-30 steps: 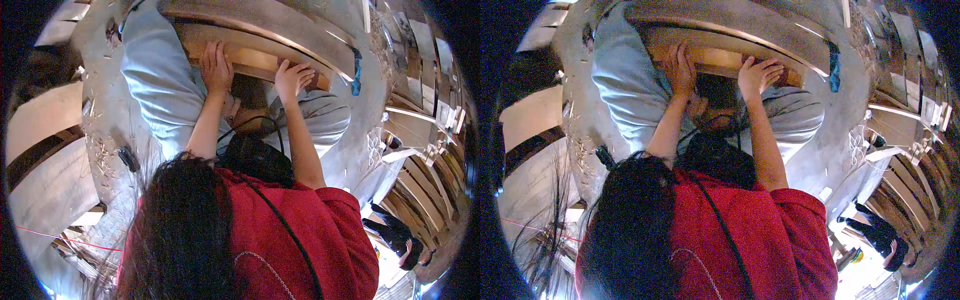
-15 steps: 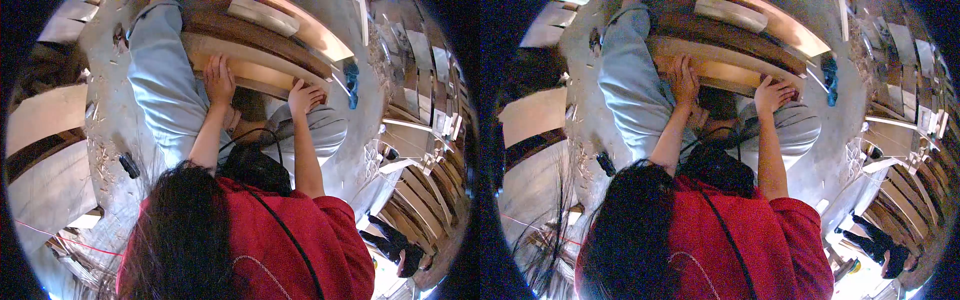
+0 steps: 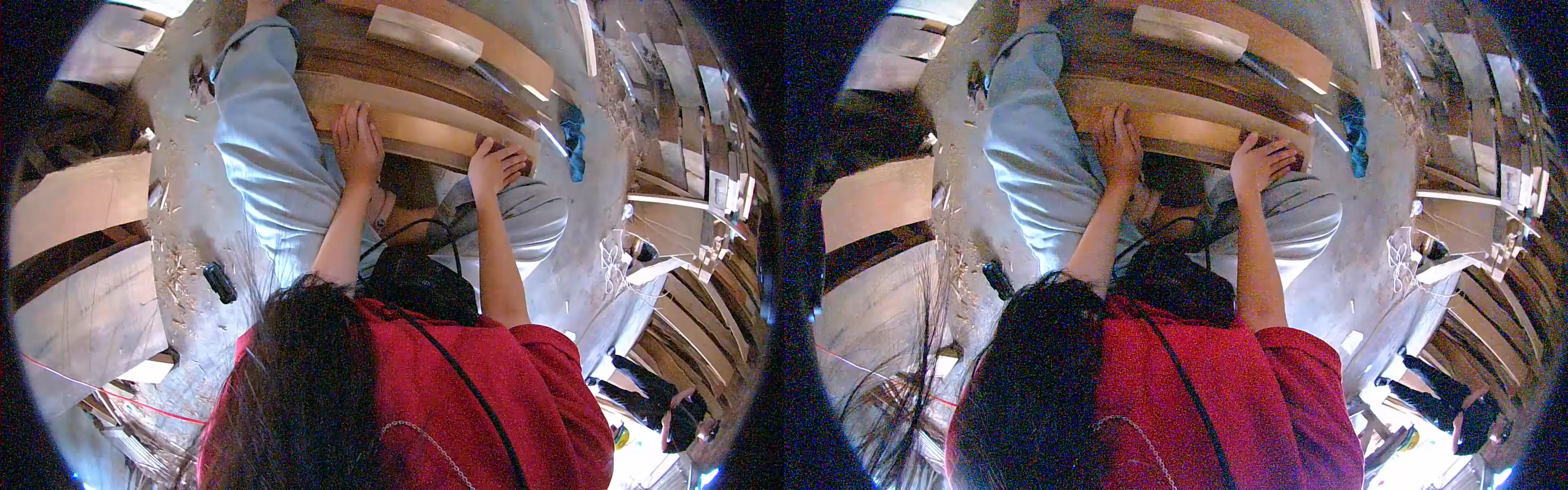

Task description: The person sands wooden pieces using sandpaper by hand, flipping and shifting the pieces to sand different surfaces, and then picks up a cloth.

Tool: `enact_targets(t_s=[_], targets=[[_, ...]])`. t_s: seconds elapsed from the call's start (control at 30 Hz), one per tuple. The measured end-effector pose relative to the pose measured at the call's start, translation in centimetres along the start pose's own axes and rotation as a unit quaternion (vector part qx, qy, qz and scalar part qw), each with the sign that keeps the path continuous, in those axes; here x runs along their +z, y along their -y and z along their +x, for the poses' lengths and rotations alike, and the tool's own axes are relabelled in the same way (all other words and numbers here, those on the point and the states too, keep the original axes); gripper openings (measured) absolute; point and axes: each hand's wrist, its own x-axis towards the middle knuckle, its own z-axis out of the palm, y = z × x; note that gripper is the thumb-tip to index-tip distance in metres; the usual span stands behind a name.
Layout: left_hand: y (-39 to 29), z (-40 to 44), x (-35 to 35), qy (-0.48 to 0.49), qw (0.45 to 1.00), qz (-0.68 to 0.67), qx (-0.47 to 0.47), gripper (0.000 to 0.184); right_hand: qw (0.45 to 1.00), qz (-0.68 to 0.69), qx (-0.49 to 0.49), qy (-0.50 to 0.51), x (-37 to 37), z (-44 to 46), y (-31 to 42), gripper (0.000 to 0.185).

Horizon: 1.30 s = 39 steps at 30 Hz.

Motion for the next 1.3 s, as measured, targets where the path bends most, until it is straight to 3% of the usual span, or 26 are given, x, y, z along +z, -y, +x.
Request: enact_targets(t_s=[0.47, 0.57, 0.63, 0.73, 0.83, 0.9, 0.97, 1.07, 1.17, 1.23, 1.27, 1.3], targets=[[-0.1, 0.3, -0.3, -0.008, 1.000, -0.007, 0.017, 0.036, 1.000, 0.003, 0.012, 0.011, 0.0, -0.1, 0.7, 0.080], [0.1, 0.1, -0.1, -0.004, 1.000, -0.016, 0.010, 0.037, 0.995, -0.006, -0.066, 0.070, -2.4, -3.1, 4.7, 0.080], [-0.1, 0.3, -0.3, -0.009, 1.000, -0.026, 0.009, 0.038, 0.988, 0.033, -0.149, 0.013, -1.0, -5.1, 7.0, 0.079], [-0.1, 0.4, -0.5, -0.011, 1.000, 0.007, 0.023, 0.039, 0.969, 0.027, -0.243, 0.020, -1.2, -6.3, 8.9, 0.079], [-0.2, 0.3, -0.7, -0.012, 0.999, 0.017, 0.027, 0.040, 0.976, 0.045, -0.207, 0.053, -3.3, -3.5, 5.7, 0.080], [0.0, 0.1, -0.4, -0.008, 0.999, 0.023, 0.027, 0.040, 0.991, -0.046, -0.124, 0.039, -0.4, 0.5, -0.3, 0.081], [0.0, -0.3, -0.2, 0.000, 1.000, 0.023, 0.017, 0.040, 0.997, -0.007, 0.042, 0.069, -1.1, 3.4, -3.6, 0.081], [-0.3, -0.1, -0.1, -0.002, 1.000, 0.017, 0.003, 0.039, 0.991, -0.051, 0.082, 0.092, -1.5, 3.1, -0.8, 0.080], [-0.2, 0.1, -0.2, -0.009, 1.000, 0.017, 0.005, 0.038, 0.996, -0.010, -0.082, 0.043, -1.4, -1.7, 3.9, 0.078], [-0.2, 0.2, -0.3, 0.010, 1.000, 0.018, -0.004, 0.038, 0.968, -0.029, -0.247, 0.038, -1.9, -5.7, 7.5, 0.077], [-0.1, 0.2, -0.3, 0.006, 1.000, 0.019, -0.001, 0.038, 0.954, -0.032, -0.296, -0.032, -1.9, -5.8, 7.9, 0.065], [-0.2, 0.2, -0.3, 0.003, 1.000, 0.020, 0.000, 0.038, 0.948, 0.001, -0.318, -0.004, -2.7, -5.4, 7.9, 0.058]])
